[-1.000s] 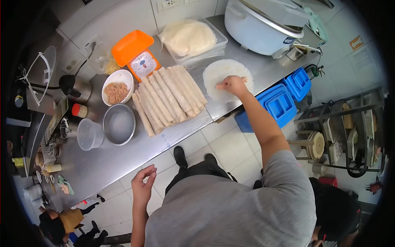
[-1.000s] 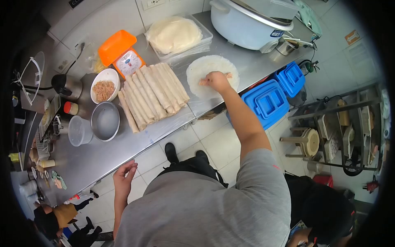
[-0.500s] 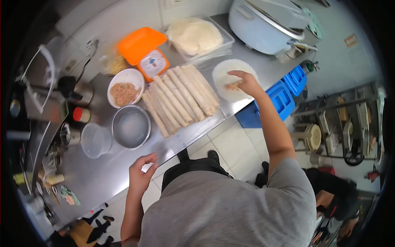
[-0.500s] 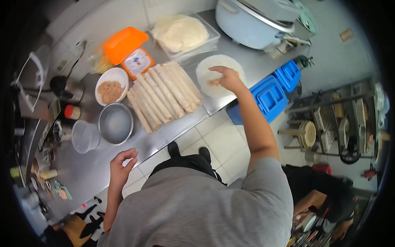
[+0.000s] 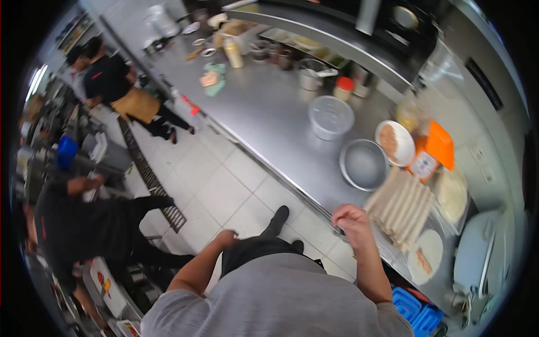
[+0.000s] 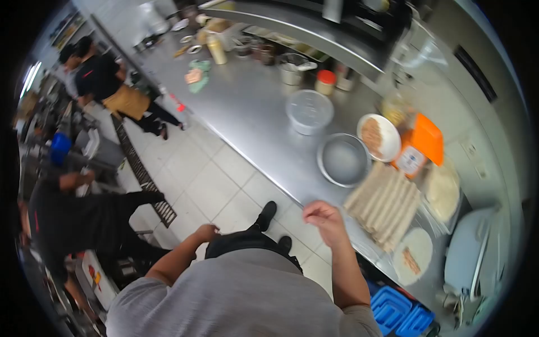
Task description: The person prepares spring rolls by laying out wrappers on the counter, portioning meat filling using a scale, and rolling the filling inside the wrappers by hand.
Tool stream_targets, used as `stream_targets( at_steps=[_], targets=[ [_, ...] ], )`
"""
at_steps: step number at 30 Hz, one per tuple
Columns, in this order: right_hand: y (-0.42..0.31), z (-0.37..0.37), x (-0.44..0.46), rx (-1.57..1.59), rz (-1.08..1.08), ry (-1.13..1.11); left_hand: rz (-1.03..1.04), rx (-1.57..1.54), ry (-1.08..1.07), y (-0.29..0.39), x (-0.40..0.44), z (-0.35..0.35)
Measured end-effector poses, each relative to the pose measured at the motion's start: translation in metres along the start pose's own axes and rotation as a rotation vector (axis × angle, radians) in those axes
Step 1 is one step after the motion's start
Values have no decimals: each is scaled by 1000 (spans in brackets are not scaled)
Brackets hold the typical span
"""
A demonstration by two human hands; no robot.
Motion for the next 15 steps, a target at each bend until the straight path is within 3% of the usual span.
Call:
stream_targets(
  at_steps=[2,4,6,7,11,14,15],
  targets=[
    [26,60,24,34,151,-196,21,10,-90,-90,-28,50],
    [49,106,45,16,253,-315,-187,-244,-84,-181,-51,101],
    [71,141,75,-47,294,-373,-693,-716,91,-247,-88,145],
    [85,154,92,-68,316,-376,-711,-751,51,-281,-95,174],
    [178,193,167,-110,471,-297,-954,-699,-135,-317,-126,199],
    [227,238,218,-62,575,-239,-81,-28,178,-343,-106,157],
    [241,259,233,-24,593,-230,-273,-304,137,-375,-116,150]
  ],
)
Point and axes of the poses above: each hand's wrist, its own x-axis towards the middle knuckle, its own z-axis out of the palm, y = z × x, the point moved 5 cm from there along x, towards the middle knuckle, and after that the axes turned 3 degrees about y, right-handed, at the moved point
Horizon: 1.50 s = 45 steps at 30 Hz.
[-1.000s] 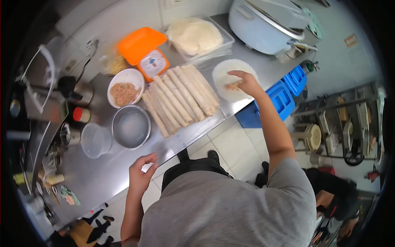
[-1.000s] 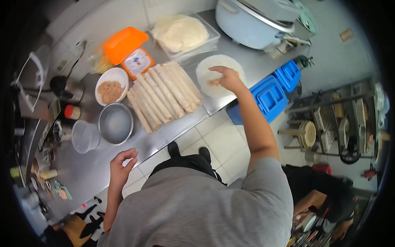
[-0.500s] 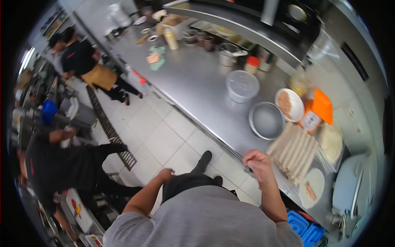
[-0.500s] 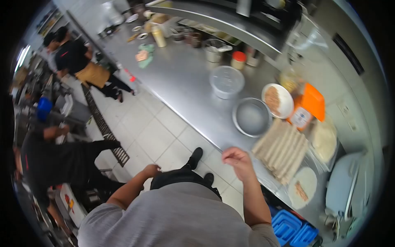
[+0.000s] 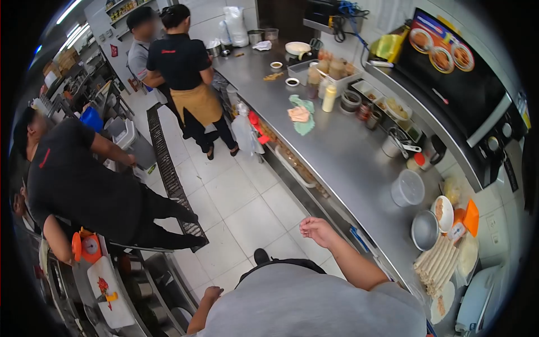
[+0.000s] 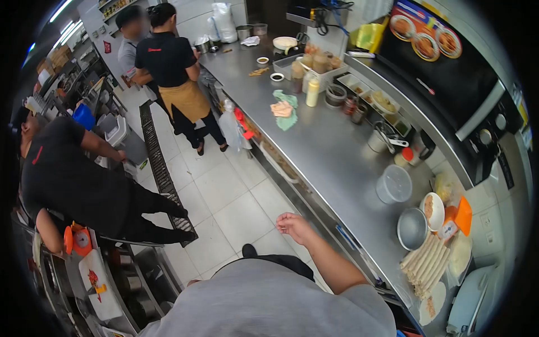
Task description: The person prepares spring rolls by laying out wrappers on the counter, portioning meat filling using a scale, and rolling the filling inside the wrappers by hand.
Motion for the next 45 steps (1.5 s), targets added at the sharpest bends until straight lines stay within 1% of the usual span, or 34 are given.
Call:
stream_targets(
  at_steps=[1,4,5,6,8,9,12,14,17,21,23,24,25,26,27,28,30,32,33,36,41,43,44,45],
  targets=[
    [-1,17,21,-5,-6,-14,10,-14,46,-11,8,-23],
    [-6,55,61,-20,14,-41,219,145,235,-30,23,-84],
    [-10,66,71,-28,36,-47,395,475,271,-31,33,-100],
    [-16,76,81,-36,54,-55,62,46,262,-48,47,-121],
    [-33,85,96,-93,80,-37,-600,-811,205,-54,67,-131],
    [-44,84,103,-125,93,-24,-656,-877,234,-32,68,-156],
    [-89,76,127,-86,-1,-28,-555,-794,299,-21,111,-175],
    [-117,62,152,-40,-69,-55,-493,-638,199,-10,137,-193],
    [-167,50,187,42,-148,-109,-304,-452,23,-35,204,-183],
    [-230,34,255,137,-207,-183,-32,-32,38,6,252,-250],
    [-261,28,295,207,-211,-311,110,226,64,28,277,-286],
    [-271,25,315,246,-205,-370,161,363,71,39,287,-302],
    [-285,21,332,265,-202,-369,166,425,91,41,296,-313],
    [-297,15,345,261,-205,-350,152,258,288,46,299,-329],
    [-313,13,357,251,-214,-337,-184,-216,223,46,310,-338],
    [-326,12,369,243,-225,-327,-511,-693,144,63,308,-353],
    [-333,-8,400,261,-215,-332,-164,-388,147,60,339,-365],
    [-323,-31,418,281,-166,-303,-332,-412,174,72,347,-380],
    [-318,-34,418,302,-152,-337,-322,-393,129,76,352,-387],
    [-318,-36,419,336,-133,-417,-143,-192,90,63,381,-391],
    [-320,-35,421,355,-82,-449,62,-76,125,61,391,-394],
    [-320,-35,421,347,-80,-438,-239,-400,99,72,383,-397],
    [-320,-35,419,343,-81,-432,-390,-561,83,98,372,-416],
    [-323,-34,418,348,-70,-432,-410,-541,80,121,375,-439]
  ],
)
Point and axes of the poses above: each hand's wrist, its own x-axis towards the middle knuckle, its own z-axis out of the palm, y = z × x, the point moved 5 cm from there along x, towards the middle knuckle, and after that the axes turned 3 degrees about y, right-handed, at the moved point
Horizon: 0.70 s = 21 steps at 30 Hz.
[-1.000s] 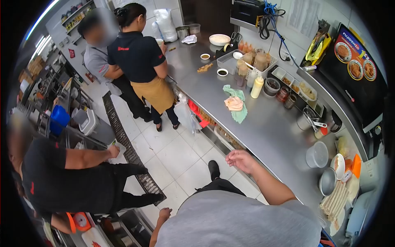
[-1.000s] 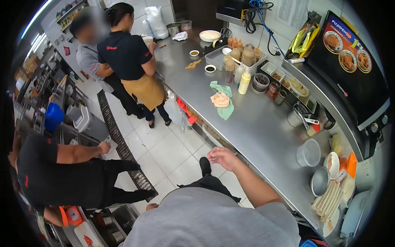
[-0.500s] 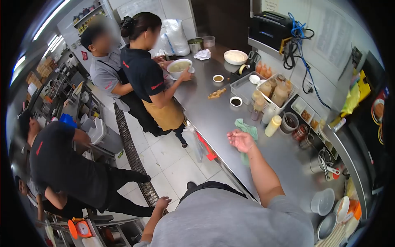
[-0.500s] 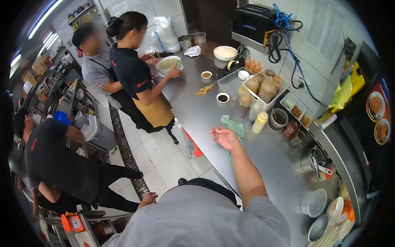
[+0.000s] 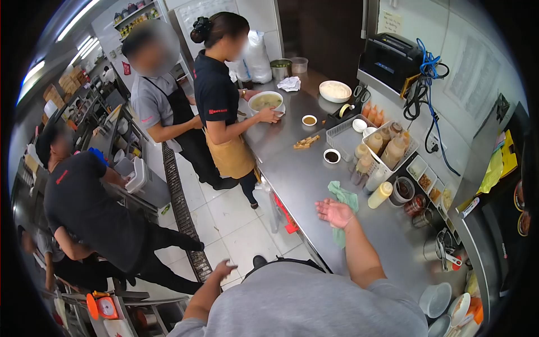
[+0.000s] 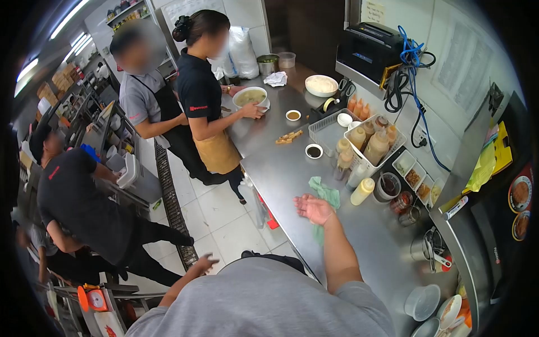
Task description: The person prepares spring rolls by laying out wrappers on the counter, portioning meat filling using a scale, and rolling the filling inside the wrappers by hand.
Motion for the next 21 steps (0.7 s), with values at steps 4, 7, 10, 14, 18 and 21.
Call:
stream_targets(
  at_steps=[4,7,10,14,18,21],
  targets=[
    [4,2,-2,17,41,16,513,-56,158,213,0,-54],
    [3,2,1,14,40,2,882,-197,178,361,-22,-88],
    [3,1,-3,17,8,-10,834,-343,-1,449,-115,-123],
    [7,-6,-14,22,-55,18,762,-434,-45,484,-121,-138],
    [14,-9,-32,56,-58,27,680,-416,-88,489,-107,-134],
    [15,-6,-40,68,-54,-16,638,-374,-85,491,-101,-132]
  ],
)
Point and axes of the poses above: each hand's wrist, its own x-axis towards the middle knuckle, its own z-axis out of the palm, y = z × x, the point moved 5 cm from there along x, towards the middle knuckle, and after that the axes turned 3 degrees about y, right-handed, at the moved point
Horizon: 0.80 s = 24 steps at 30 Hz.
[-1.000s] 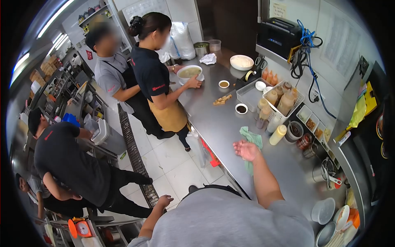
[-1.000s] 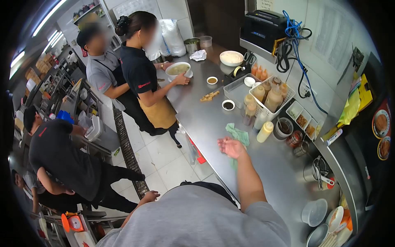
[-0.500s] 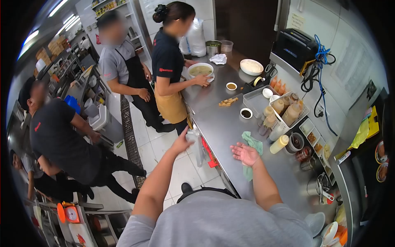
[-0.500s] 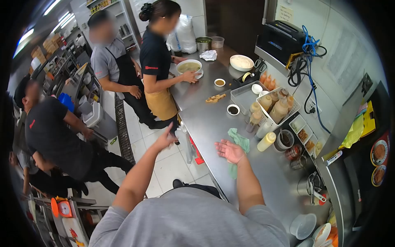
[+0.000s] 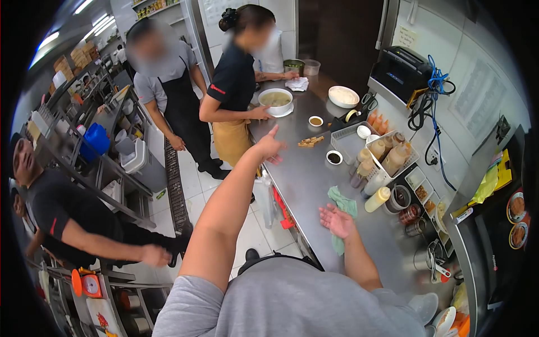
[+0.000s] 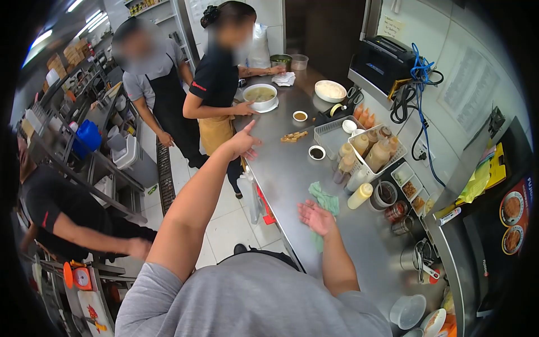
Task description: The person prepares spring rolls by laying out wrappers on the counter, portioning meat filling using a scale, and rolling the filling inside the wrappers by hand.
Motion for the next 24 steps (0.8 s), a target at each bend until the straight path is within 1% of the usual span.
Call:
stream_targets(
  at_steps=[3,7,11,14,16,18,20,22,24],
  targets=[
    [-1,1,0,-14,37,7,-47,70,48,-6,7,-3],
    [0,9,1,-22,70,-48,-36,179,84,-7,17,-5],
    [-4,15,1,-18,92,-63,30,211,96,2,19,6],
    [-5,18,1,-40,82,-54,201,126,52,-14,29,30],
    [-4,17,2,-46,69,-80,258,161,-38,-23,-2,55],
    [-6,15,4,-57,57,-96,441,378,-78,-49,-37,75],
    [-4,12,2,-71,57,-93,494,424,-166,-83,-75,83],
    [-4,14,1,-79,47,-77,346,444,-193,-109,-112,77],
    [-4,14,0,-80,41,-64,286,476,-151,-153,-133,60]
  ],
)
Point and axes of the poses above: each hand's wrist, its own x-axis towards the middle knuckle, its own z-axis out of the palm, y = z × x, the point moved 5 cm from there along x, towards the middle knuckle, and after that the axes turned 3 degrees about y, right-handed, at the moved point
